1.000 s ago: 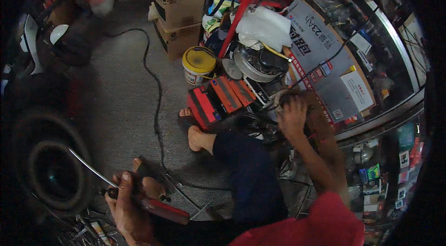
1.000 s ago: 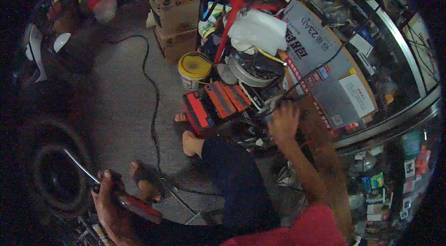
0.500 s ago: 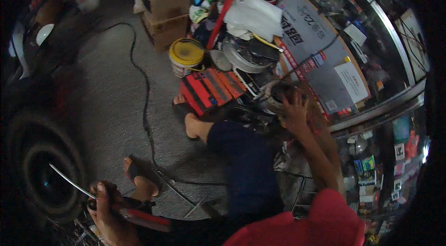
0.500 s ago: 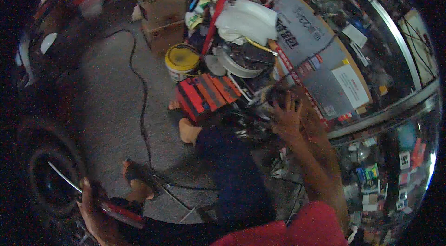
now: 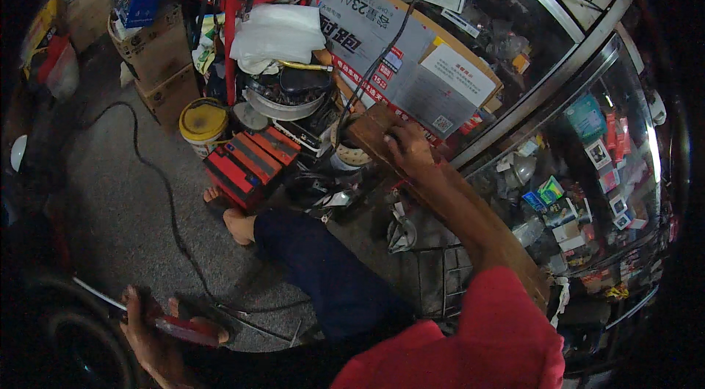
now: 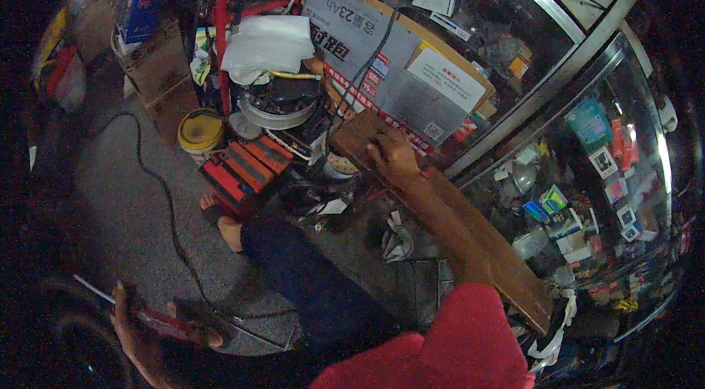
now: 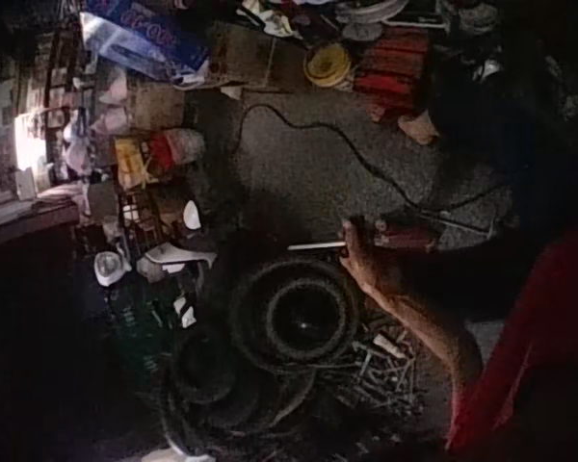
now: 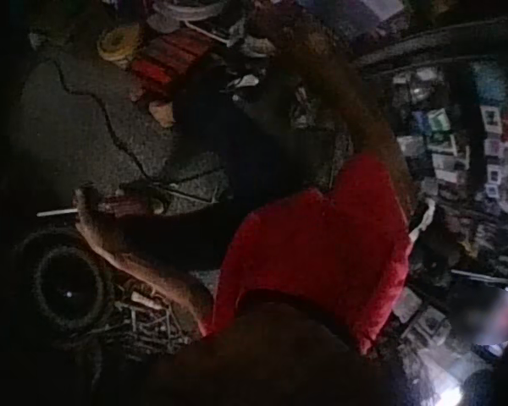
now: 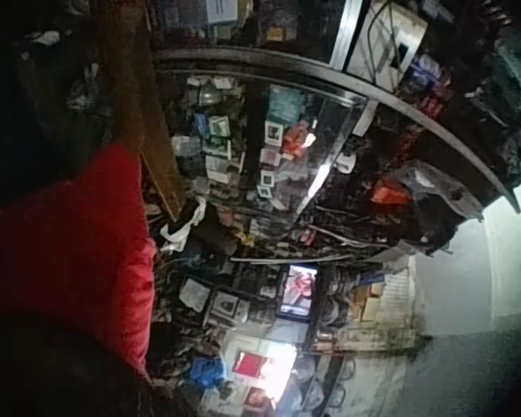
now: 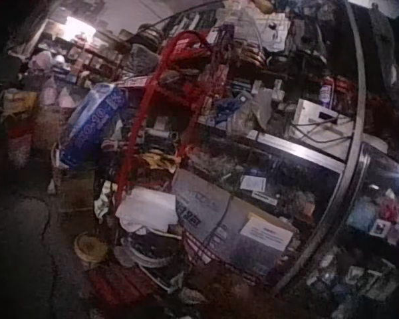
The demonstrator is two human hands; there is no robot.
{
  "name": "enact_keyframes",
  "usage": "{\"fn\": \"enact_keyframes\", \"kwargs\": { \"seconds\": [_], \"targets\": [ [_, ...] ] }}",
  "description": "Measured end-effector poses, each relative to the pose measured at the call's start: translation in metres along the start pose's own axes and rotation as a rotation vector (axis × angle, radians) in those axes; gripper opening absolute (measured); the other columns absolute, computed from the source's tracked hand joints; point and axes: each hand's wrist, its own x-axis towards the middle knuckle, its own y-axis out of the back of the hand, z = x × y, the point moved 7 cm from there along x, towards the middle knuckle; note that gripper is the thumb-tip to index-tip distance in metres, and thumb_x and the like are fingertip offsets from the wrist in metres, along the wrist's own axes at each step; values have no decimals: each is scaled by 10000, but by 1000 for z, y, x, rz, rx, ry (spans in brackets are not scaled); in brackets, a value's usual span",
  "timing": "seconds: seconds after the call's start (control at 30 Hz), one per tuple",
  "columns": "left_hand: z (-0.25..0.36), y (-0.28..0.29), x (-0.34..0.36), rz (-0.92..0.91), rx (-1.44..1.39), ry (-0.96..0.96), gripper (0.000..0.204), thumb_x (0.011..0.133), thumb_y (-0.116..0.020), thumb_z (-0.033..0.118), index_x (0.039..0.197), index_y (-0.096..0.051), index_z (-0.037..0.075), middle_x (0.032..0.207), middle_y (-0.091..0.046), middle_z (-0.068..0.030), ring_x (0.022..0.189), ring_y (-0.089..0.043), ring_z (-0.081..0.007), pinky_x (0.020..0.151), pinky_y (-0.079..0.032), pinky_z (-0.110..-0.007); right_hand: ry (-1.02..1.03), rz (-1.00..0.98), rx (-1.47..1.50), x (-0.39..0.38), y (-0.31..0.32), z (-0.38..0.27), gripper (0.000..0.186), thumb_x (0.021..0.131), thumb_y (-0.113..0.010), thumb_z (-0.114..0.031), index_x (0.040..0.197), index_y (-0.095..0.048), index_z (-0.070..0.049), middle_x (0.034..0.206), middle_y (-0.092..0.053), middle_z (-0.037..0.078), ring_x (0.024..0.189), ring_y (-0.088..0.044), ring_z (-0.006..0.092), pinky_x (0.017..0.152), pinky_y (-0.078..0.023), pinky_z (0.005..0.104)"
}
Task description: The person sits on the floor and uses a screwdriver to unscrew and remove the casing of a red and black battery pack. They manipulate the internal components and wires, then reassemble the casing and tighten the screws.
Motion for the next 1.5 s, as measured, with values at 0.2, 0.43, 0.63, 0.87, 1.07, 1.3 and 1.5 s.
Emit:
{"fn": "enact_keyframes", "kwargs": {
  "seconds": [0.2, 0.43, 0.63, 0.87, 1.07, 1.3, 1.5],
  "targets": [
    [-2, 9, 22, -154, 81, -38, 188, 865, -687, 225, 855, -610, 54, 722, -562, 1, 647, -542, -111, 605, -458, -274, -457, 94, -341, -23, 7, 15, 483, 774, -714, -442, 930, -541, -19, 933, -556, 178, 859, -587, 378, 715, -477, 488],
    [-7, 5, 33, -148, 52, -53, 334, 889, -652, 360, 852, -620, 30, 662, -490, 9, 572, -463, -123, 502, -442, -310, -583, -34, -558, -51, -3, 46, 571, 875, -594, -463, 1195, -496, -1, 998, -619, 236, 840, -657, 373, 683, -529, 495],
    [13, 29, 24, -120, -88, -22, 313, 896, -652, 346, 840, -633, 39, 597, -506, -8, 516, -493, -124, 488, -394, -272, -456, -32, -367, -27, -8, 39, 510, 915, -554, -422, 1220, -536, -13, 962, -661, 219, 807, -661, 389, 687, -532, 480],
    [13, 89, 12, 68, -71, -44, 248, 941, -588, 302, 857, -611, 69, 604, -467, 46, 506, -404, -47, 440, -299, -222, -440, -50, 33, -29, 31, 15, 485, 951, -510, -403, 1232, -548, -10, 1062, -644, 246, 928, -640, 413, 767, -515, 460],
    [2, 125, 13, 76, -69, -79, 236, 941, -585, 299, 844, -602, 84, 621, -481, 49, 511, -408, -35, 441, -297, -188, -156, -117, -114, -56, 21, 17, 416, 956, -515, -367, 1197, -577, -33, 1016, -654, 237, 845, -647, 401, 715, -516, 479],
    [-10, 118, 8, 107, -60, 46, 280, 944, -595, 342, 774, -562, 123, 607, -479, 31, 511, -425, -64, 444, -321, -217, 75, -81, -544, -56, 25, 13, 371, 954, -516, -339, 1134, -645, -41, 825, -692, 161, 605, -651, 325, 536, -508, 427],
    [-14, 60, -6, -35, 72, 87, 409, 954, -542, 421, 857, -640, 36, 630, -504, 15, 563, -452, -96, 520, -343, -243, -275, -18, 11, 19, 56, -109, 300, 961, -516, -304, 1020, -647, -40, 730, -652, 73, 611, -616, 236, 535, -475, 378]
  ]
}}
